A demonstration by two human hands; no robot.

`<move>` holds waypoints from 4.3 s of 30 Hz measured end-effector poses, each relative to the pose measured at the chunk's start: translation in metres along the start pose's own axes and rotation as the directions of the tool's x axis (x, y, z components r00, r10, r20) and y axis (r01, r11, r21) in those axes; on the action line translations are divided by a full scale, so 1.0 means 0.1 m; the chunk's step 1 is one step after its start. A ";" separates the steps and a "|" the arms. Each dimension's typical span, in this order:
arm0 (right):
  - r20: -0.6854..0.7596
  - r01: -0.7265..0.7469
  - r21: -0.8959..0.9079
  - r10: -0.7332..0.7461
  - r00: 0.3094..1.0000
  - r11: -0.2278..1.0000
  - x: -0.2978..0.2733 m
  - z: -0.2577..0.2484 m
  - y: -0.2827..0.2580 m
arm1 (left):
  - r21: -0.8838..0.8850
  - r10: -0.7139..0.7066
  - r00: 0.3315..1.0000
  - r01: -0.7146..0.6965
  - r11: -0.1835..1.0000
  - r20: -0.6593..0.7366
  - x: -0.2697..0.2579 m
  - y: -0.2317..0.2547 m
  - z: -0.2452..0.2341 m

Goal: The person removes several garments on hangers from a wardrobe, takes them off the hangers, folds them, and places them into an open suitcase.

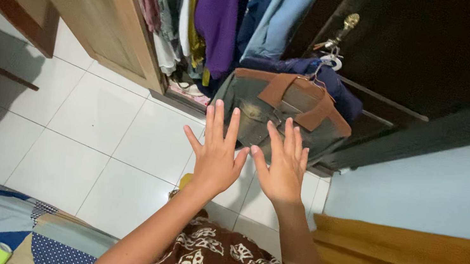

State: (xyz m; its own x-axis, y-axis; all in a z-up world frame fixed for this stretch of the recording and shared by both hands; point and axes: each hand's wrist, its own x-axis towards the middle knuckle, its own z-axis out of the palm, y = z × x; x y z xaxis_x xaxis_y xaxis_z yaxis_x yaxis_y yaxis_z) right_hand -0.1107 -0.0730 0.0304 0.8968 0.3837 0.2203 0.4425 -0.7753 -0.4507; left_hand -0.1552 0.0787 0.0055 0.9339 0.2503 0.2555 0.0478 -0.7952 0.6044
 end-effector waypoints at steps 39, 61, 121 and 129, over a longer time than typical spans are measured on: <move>-0.178 0.099 0.672 0.030 0.984 0.734 3.95 0.92 -1.93 | -0.372 0.339 0.894 -0.433 0.821 -0.293 3.61 -2.22 -2.17; -0.200 0.227 0.946 -0.136 0.970 0.229 5.83 0.84 -1.97 | -0.529 0.250 0.895 -0.424 0.735 -0.370 5.74 -1.67 -1.85; -0.213 0.275 0.927 -0.244 0.946 0.254 4.94 0.36 -1.91 | -0.812 0.324 0.872 -0.470 0.346 -0.367 5.05 -1.50 -1.93; -0.090 0.161 0.856 -0.165 0.982 0.491 3.85 0.61 -2.17 | -0.559 0.394 0.870 -0.492 0.667 -0.295 4.19 -1.53 -2.11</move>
State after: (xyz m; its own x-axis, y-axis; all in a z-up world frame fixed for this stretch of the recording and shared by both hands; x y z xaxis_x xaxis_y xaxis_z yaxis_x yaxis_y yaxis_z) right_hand 0.1382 0.2735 0.1606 0.8078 0.4595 0.3691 0.3601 0.1110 -0.9263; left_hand 0.1540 0.4219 0.1796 0.7269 0.0671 0.6834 -0.6259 -0.3449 0.6995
